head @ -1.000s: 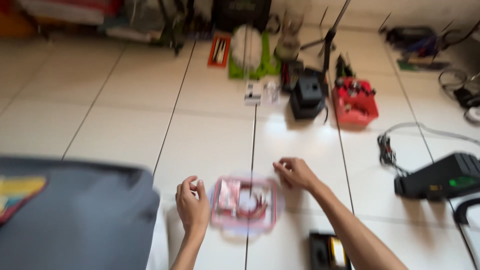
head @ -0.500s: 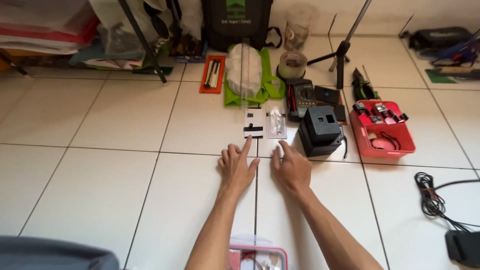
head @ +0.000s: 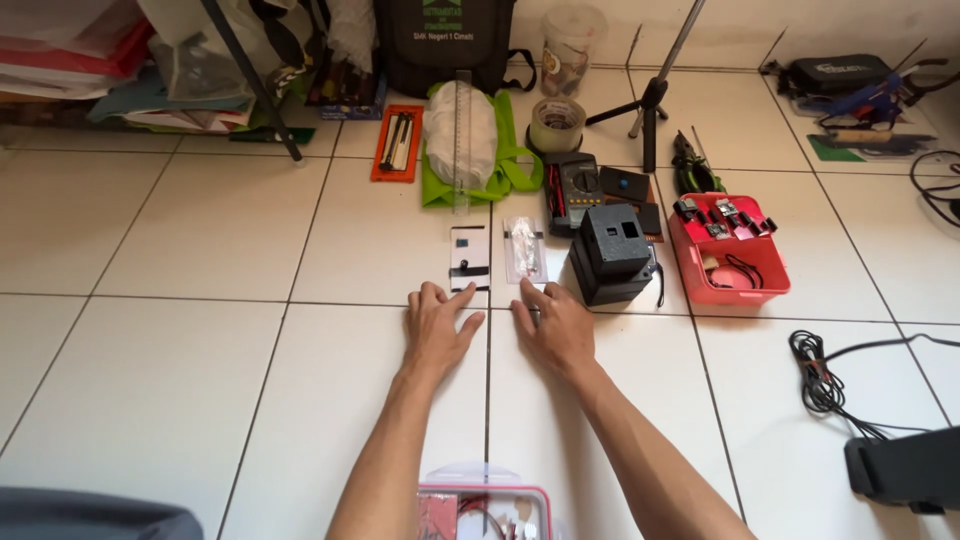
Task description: The recorder is organizing and inspecting various electronic components on the floor, including speakers, a multimeter, and circuit boards.
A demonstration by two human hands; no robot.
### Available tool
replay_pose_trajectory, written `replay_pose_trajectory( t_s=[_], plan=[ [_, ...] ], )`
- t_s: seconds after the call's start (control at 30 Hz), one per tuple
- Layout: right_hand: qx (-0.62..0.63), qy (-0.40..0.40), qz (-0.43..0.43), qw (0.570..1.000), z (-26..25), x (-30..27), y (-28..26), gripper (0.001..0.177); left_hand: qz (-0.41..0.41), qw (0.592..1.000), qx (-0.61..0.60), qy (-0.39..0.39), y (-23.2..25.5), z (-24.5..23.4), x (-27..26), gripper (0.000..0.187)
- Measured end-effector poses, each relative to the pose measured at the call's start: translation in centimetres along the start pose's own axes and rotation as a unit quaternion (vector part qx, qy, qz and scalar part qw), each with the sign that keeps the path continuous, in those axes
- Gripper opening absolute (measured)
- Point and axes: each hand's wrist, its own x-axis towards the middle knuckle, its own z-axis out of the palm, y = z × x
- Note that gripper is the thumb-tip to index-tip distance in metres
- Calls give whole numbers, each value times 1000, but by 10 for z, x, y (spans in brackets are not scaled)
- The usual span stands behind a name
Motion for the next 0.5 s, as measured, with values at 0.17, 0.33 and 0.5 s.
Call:
replay_pose_trajectory(
  t_s=[0.17, 0.33, 0.5],
  plan=[
    [4, 11, -47, 999, 9, -37, 17, 38, 5, 999, -45, -4, -14, -22, -41, 48],
    [36, 17, -50, 998, 1, -81, 13, 36, 35, 997, -72, -20, -26, -36, -63, 44],
    [99, 107, 54, 988, -26, -72, -23, 68, 117, 989, -91, 31, -23, -40, -73, 38]
  ],
)
